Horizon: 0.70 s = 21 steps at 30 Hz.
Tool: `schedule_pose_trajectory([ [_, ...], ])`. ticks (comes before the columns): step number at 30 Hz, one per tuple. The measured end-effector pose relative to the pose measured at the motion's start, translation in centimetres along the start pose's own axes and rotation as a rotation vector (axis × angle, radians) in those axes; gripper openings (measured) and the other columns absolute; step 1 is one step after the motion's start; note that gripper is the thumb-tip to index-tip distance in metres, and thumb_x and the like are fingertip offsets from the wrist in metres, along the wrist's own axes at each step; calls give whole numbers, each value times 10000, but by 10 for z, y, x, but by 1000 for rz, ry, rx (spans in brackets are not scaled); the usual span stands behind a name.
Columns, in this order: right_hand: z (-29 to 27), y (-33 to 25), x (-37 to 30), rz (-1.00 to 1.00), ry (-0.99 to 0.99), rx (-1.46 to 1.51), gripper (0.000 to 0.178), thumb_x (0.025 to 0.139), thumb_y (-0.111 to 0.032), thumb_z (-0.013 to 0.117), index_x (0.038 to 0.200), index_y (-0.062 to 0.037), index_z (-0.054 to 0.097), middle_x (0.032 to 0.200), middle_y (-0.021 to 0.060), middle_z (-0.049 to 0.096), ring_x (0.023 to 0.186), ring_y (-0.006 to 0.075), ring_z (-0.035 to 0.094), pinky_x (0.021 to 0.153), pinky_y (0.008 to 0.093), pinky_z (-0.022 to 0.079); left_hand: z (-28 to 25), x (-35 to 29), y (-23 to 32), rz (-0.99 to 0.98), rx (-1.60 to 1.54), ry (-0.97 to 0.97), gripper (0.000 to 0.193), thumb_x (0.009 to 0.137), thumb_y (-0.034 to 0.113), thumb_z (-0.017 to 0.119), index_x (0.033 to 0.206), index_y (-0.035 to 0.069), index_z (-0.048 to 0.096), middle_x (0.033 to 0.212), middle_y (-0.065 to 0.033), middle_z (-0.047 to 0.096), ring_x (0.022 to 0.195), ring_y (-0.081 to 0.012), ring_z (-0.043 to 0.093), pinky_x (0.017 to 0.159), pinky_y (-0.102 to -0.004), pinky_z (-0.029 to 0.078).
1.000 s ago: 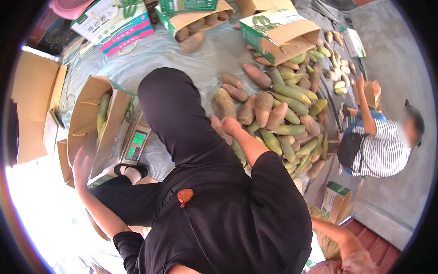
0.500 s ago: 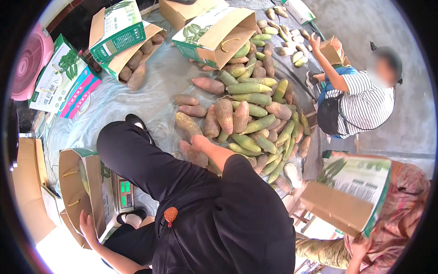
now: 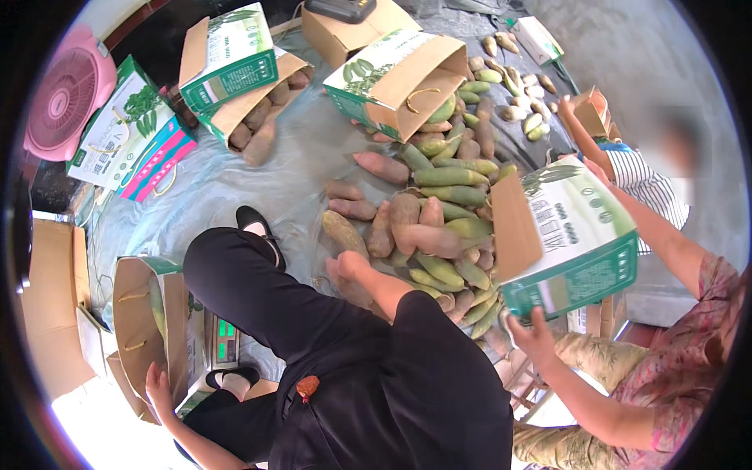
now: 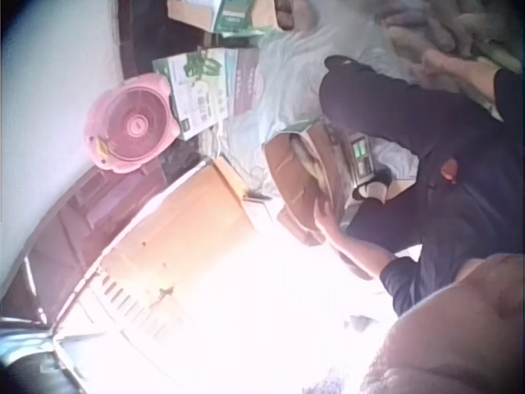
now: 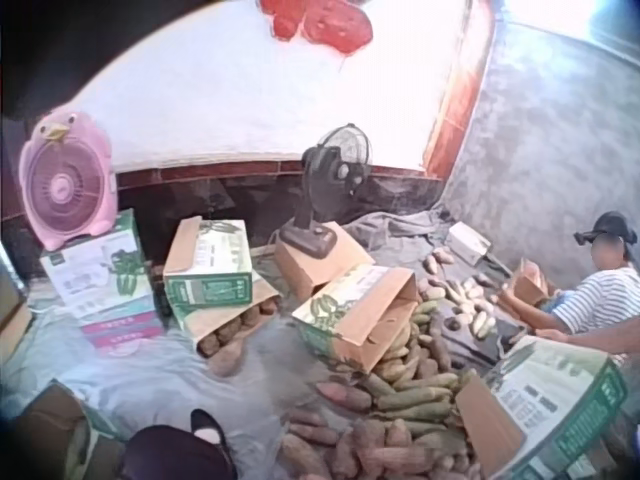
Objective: The recorder is sorting various melons/vegetables and weighing them into bags and boxes on a floor covered with plastic.
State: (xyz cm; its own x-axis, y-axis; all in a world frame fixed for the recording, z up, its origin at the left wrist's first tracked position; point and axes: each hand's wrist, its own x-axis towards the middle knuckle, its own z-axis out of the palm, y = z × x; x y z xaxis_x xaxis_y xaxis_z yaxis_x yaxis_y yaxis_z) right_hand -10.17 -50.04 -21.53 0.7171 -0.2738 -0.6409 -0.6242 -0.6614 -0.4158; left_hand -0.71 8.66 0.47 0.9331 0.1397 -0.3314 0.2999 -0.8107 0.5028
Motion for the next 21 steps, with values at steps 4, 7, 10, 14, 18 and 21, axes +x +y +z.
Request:
schedule_pose_trajectory([
  [4, -18, -34, -6, -117, 85, -34, 259, 763, -334, 641, 740, -81, 688, 796, 155, 665, 769, 309, 641, 726, 399, 503, -3, -8, 8, 16, 14, 24, 425, 847, 35, 541, 1267, -13, 508, 1235, -182, 548, 1168, -282, 524, 977, -366, 398],
  [7, -46, -63, 14, -225, 142, 98, 376, 801, -411, 614, 701, -54, 681, 718, 167, 650, 671, 294, 631, 670, 391, 494, -2, -9, 17, 38, 25, 26, 417, 847, 36, 540, 1260, -12, 516, 1234, -184, 549, 1165, -283, 526, 978, -366, 397],
  [10, -87, -123, 22, -372, 178, 285, 360, 798, -347, 585, 680, -15, 656, 690, 191, 623, 680, 340, 619, 649, 414, 490, -5, -13, 21, 34, 18, 28, 412, 845, 37, 543, 1254, -11, 523, 1232, -185, 551, 1165, -282, 528, 981, -366, 395],
  [14, -146, -233, 7, -721, 354, 601, 199, 748, -201, 646, 838, -24, 635, 783, 150, 615, 745, 286, 603, 686, 375, 483, -8, -20, 32, 52, 47, 38, 416, 845, 36, 543, 1258, -10, 519, 1235, -188, 551, 1171, -281, 527, 982, -368, 395],
  [18, -186, -343, -48, -1021, 337, 540, 251, 760, -139, 677, 992, -56, 627, 937, 122, 611, 863, 236, 608, 759, 345, 492, -12, -23, 40, 29, 71, 47, 422, 843, 46, 549, 1261, -5, 518, 1247, -187, 544, 1179, -275, 521, 988, -362, 392],
  [21, -175, -400, -71, -1149, 236, 472, 268, 735, -158, 699, 974, -59, 630, 985, 152, 592, 933, 291, 596, 793, 384, 485, -7, -22, 49, 17, 22, 53, 431, 838, 56, 556, 1263, -3, 517, 1255, -189, 539, 1190, -270, 513, 993, -356, 389],
])
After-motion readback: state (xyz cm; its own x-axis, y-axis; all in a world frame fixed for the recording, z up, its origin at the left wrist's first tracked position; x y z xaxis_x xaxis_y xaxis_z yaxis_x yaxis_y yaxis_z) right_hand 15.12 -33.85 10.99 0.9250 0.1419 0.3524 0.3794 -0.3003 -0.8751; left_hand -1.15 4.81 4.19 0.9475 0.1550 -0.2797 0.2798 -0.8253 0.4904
